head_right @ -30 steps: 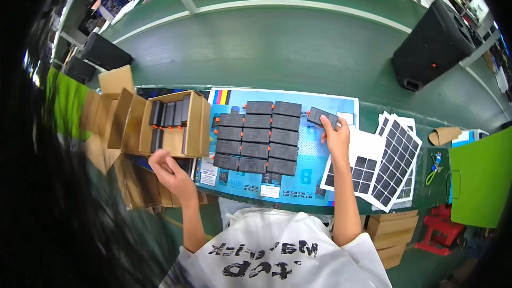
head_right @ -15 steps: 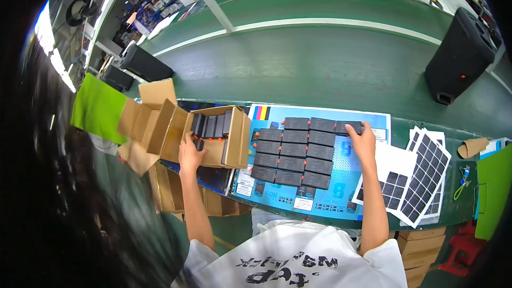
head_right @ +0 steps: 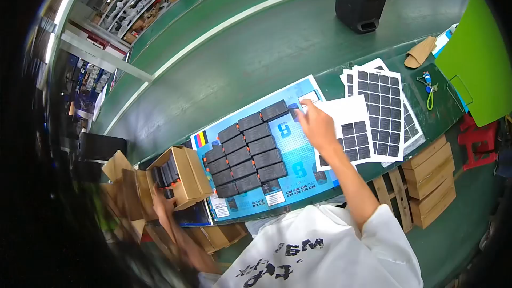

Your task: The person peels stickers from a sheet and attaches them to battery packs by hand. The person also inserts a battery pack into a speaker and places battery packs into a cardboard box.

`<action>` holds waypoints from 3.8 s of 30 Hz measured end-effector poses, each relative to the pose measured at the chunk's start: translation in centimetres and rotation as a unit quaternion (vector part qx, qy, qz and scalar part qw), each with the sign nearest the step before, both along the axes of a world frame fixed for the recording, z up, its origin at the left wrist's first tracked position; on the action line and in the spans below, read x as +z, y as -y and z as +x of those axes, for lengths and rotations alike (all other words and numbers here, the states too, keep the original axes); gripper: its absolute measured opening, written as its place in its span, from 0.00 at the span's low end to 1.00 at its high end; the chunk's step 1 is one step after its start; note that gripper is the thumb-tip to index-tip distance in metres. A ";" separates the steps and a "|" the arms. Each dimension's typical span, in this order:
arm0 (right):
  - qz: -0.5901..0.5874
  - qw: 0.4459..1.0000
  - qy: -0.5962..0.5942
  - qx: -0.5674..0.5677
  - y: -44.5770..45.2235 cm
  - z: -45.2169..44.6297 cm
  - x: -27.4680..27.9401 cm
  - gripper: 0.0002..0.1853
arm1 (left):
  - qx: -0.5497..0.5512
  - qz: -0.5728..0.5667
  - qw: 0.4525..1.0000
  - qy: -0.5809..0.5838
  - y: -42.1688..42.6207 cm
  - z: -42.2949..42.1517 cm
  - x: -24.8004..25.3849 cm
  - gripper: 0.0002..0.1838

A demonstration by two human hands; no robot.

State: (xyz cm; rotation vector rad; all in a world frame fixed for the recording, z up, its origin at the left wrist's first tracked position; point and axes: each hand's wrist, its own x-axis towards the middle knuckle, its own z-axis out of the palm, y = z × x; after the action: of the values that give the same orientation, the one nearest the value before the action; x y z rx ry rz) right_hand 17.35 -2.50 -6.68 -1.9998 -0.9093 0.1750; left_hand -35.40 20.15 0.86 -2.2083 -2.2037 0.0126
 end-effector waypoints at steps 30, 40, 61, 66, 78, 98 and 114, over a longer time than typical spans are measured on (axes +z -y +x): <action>-0.168 0.950 0.246 0.091 13.9 6.1 -2.2 0.30 | -0.327 -0.347 0.693 0.542 23.0 33.2 -4.4 0.18; -0.142 0.953 0.252 0.088 13.8 5.8 -2.3 0.26 | -0.384 -0.254 0.672 0.580 20.8 43.9 -10.9 0.17; -0.108 0.956 0.258 0.086 13.8 6.0 -2.8 0.17 | -0.333 -0.293 0.654 0.613 20.8 44.2 -11.4 0.18; -0.096 0.962 0.240 0.082 14.0 6.3 -2.8 0.15 | -0.365 -0.247 0.676 0.591 21.2 44.3 -10.9 0.16; -0.116 0.965 0.224 0.079 13.6 6.0 -1.6 0.21 | -0.380 -0.241 0.659 0.603 21.5 44.1 -11.5 0.17; -0.069 0.951 0.288 0.090 13.8 5.5 -2.1 0.15 | -0.322 -0.256 0.676 0.611 21.4 44.8 -10.9 0.16; 0.060 0.964 0.255 0.039 17.1 3.4 1.2 0.09 | -0.206 -0.378 0.618 0.657 20.5 44.6 -7.9 0.20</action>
State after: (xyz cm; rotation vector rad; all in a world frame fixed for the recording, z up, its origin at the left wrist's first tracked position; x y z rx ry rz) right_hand 20.71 -19.59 -5.46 -1.9264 -1.2883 -0.3626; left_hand 9.18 -0.31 -7.07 -4.0751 -2.0478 -1.3684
